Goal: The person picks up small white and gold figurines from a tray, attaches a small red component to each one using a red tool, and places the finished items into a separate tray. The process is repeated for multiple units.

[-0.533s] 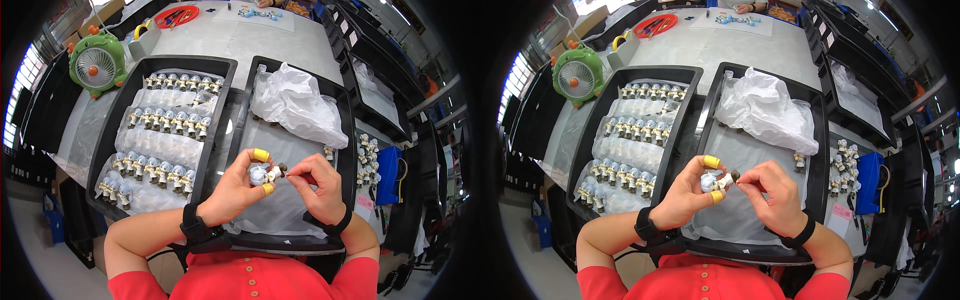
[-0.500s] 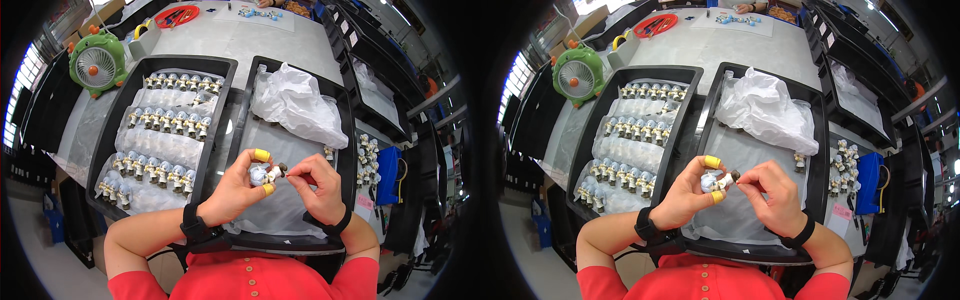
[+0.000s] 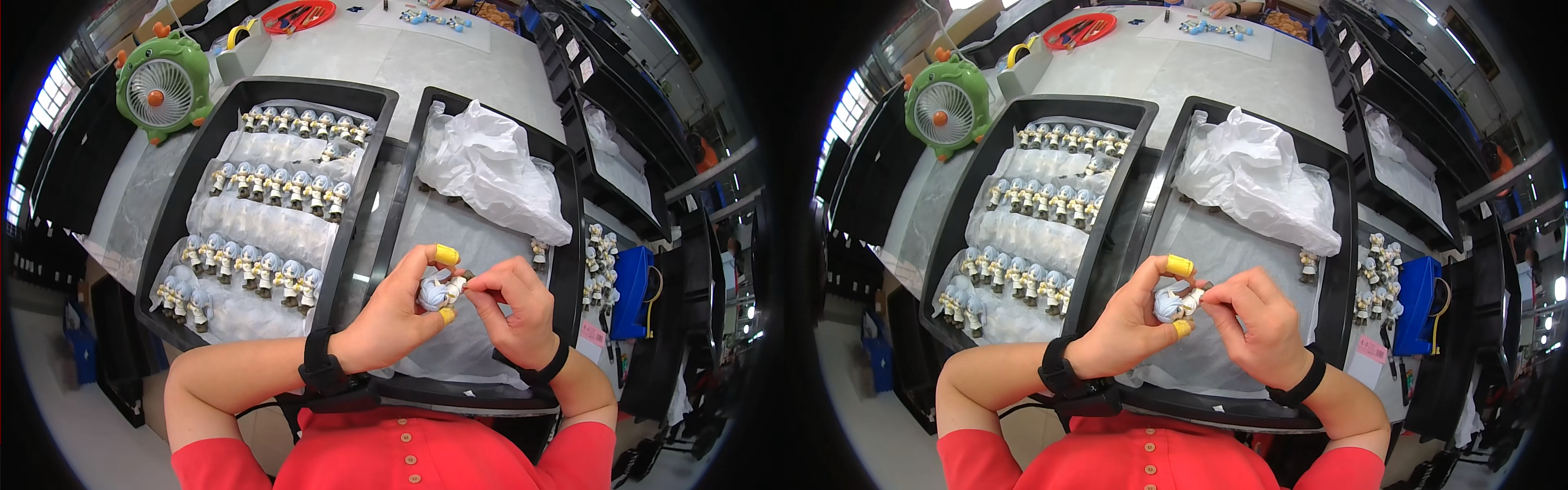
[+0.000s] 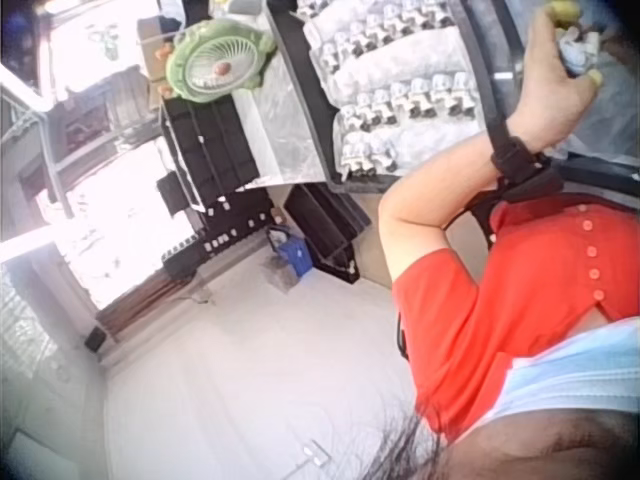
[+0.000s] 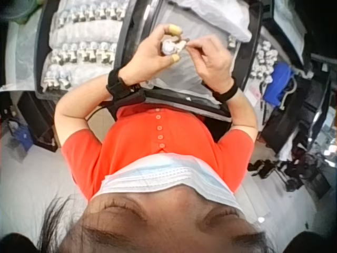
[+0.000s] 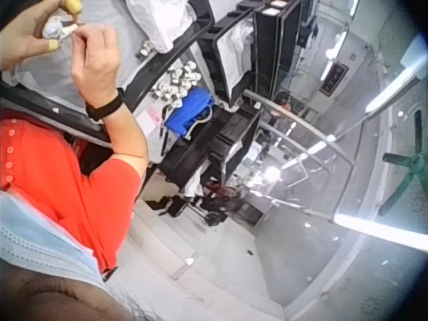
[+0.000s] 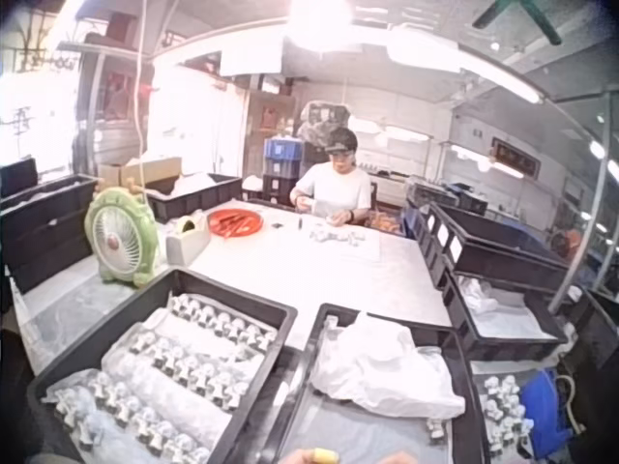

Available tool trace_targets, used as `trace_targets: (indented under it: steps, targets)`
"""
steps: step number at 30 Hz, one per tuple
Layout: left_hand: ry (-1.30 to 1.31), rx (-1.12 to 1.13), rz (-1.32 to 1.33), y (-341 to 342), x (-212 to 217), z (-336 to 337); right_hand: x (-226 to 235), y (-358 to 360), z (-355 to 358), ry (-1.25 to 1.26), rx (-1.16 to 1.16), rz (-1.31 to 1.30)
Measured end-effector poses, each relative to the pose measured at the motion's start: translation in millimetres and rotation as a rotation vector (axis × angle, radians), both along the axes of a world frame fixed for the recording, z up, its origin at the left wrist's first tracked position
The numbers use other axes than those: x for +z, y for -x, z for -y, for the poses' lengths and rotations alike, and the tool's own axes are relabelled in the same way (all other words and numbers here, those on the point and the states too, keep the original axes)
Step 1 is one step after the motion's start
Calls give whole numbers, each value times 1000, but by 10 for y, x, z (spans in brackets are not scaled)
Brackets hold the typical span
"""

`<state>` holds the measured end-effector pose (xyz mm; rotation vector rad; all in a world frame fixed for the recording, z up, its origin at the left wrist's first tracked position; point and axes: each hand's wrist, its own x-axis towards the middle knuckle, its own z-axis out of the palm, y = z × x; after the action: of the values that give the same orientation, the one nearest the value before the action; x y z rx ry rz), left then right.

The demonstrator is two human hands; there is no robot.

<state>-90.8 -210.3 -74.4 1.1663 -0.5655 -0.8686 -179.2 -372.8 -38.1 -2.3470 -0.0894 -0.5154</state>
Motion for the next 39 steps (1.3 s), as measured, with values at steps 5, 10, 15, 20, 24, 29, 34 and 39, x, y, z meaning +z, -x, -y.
trace_targets:
  steps: [5, 10, 15, 20, 24, 29, 34, 39]
  targets:
    - [-3, 13, -22, -7, -43, 1, 32, 45, -9, 81, 39, -35]
    - [-50, -37, -17, -28, 63, -9, 7, -1, -11, 85, 21, 17]
    - [-50, -30, -17, -52, 9, -7, 41, 43, -19, 2, 49, -40]
    - [-58, -34, -11, -63, 14, -2, 31, 30, 13, -33, 9, -33]
    - [-66, -32, -9, -60, 10, -6, 20, 13, 8, -45, -4, -11]
    - [-49, -28, -11, -35, -17, 11, 0, 14, 2, -26, -1, -17]
    - [-73, -56, -1, -22, 13, 9, 7, -35, -6, -47, -28, 19]
    - [-108, -60, 36, -32, 33, 7, 13, 9, -1, 22, 3, -5]
